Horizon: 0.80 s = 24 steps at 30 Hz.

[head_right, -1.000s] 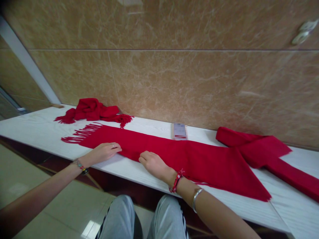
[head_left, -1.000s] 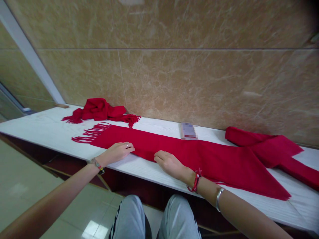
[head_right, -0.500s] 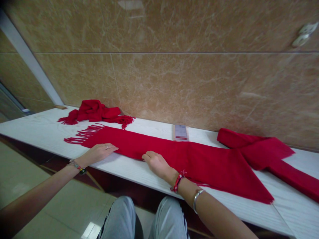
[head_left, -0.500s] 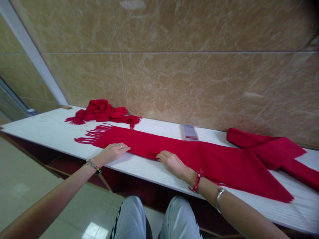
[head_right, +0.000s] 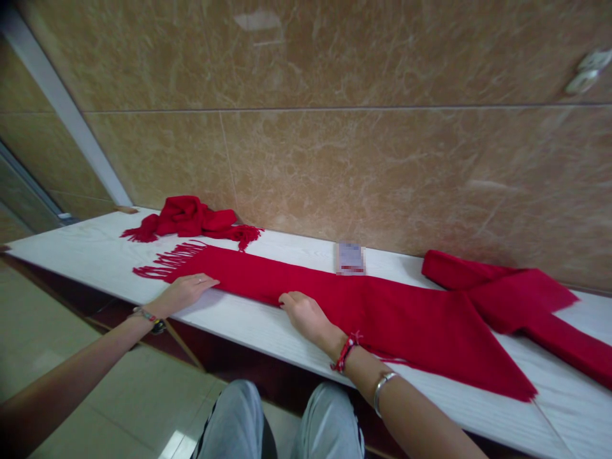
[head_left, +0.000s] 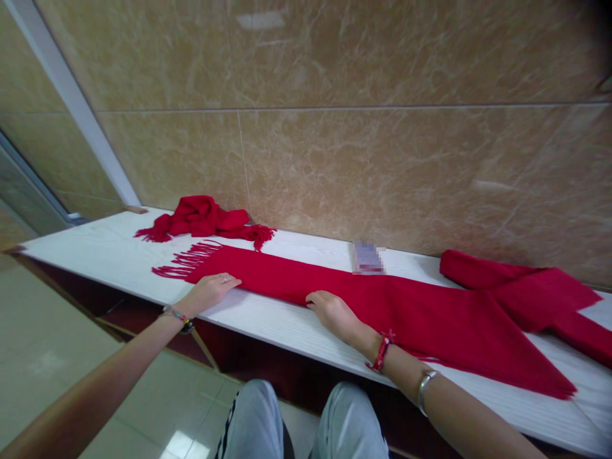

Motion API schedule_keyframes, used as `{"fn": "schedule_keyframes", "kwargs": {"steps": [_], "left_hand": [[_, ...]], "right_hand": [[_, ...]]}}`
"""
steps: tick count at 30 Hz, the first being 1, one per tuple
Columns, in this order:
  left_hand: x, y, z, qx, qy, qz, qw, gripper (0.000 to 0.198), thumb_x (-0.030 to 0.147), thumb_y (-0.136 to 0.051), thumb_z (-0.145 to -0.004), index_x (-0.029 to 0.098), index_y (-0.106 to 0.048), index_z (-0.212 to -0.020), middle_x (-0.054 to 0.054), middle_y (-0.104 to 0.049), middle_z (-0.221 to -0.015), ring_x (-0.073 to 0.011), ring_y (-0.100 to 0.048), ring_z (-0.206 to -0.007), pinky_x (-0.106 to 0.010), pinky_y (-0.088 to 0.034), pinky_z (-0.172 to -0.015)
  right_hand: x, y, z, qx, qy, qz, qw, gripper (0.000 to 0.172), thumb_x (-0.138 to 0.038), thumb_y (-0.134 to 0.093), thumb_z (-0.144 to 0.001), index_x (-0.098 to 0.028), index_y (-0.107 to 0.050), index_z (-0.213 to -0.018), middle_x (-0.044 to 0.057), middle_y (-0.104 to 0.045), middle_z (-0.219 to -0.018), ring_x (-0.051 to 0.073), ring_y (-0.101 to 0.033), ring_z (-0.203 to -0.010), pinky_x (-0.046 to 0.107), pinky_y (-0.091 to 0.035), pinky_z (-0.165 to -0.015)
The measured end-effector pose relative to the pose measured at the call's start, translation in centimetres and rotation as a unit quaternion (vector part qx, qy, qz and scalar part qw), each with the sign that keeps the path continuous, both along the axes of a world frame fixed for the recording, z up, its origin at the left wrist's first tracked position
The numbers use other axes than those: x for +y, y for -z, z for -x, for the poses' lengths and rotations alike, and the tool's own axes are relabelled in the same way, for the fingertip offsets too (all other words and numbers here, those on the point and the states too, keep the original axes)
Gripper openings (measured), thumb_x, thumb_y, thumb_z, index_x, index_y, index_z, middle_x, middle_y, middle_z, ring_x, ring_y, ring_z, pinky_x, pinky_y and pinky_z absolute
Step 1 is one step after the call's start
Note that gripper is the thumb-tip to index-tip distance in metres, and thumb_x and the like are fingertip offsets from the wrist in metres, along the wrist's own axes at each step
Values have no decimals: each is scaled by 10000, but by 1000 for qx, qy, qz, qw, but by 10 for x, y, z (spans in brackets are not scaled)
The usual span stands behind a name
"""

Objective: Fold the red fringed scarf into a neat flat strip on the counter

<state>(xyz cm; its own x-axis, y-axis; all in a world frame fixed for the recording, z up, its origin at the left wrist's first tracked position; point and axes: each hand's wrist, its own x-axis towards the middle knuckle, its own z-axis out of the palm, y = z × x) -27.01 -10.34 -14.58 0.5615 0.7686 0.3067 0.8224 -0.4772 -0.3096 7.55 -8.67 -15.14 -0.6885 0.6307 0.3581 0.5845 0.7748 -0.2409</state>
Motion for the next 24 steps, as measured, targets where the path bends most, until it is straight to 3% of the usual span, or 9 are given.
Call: {"fn": "schedule_keyframes", "kwargs": {"steps": [5, 12, 18, 24], "left_hand": [[2, 0, -3, -15, 7, 4, 1000, 360, 44, -330, -843, 126, -594, -1073, -93, -639, -1035, -171, -579, -957, -337, -448, -883], [3, -1, -5, -24, 22, -9, 999, 273, 211, -417, -883, 198, -583, -1100, -74, -593, -1062, -174, -547, -976, -331, -429, -893], [3, -6, -8, -22, 55, 44, 997, 330, 151, -404, -882, 217, -534, -1178, -66, -560, -1168, -164, -523, -1041, -343, -397, -940], [8, -13, -9, -57, 67, 111, 990, 445, 177, -434, -869, 289, -398, -1298, -24, -398, -1355, -163, -367, -1235, -359, -289, -1033]], "right_hand": [[0, -1, -1, 1, -5, 2, 1000, 104, -145, -467, -858, -143, -562, -901, 66, -619, -848, 141, -573, -805, 231, -423, -708], [1, -3, 0, -4, 19, 11, 1000, 137, -145, -441, -868, -142, -572, -908, 63, -619, -840, 140, -571, -803, 231, -422, -716], [-4, -9, 1, -54, -53, -28, 997, 194, -118, -474, -831, -145, -597, -978, 78, -613, -909, 159, -551, -867, 253, -423, -768], [-4, -15, 3, -82, -79, -35, 993, 212, -122, -433, -855, -151, -629, -931, 64, -616, -838, 145, -554, -790, 240, -429, -717]]}}
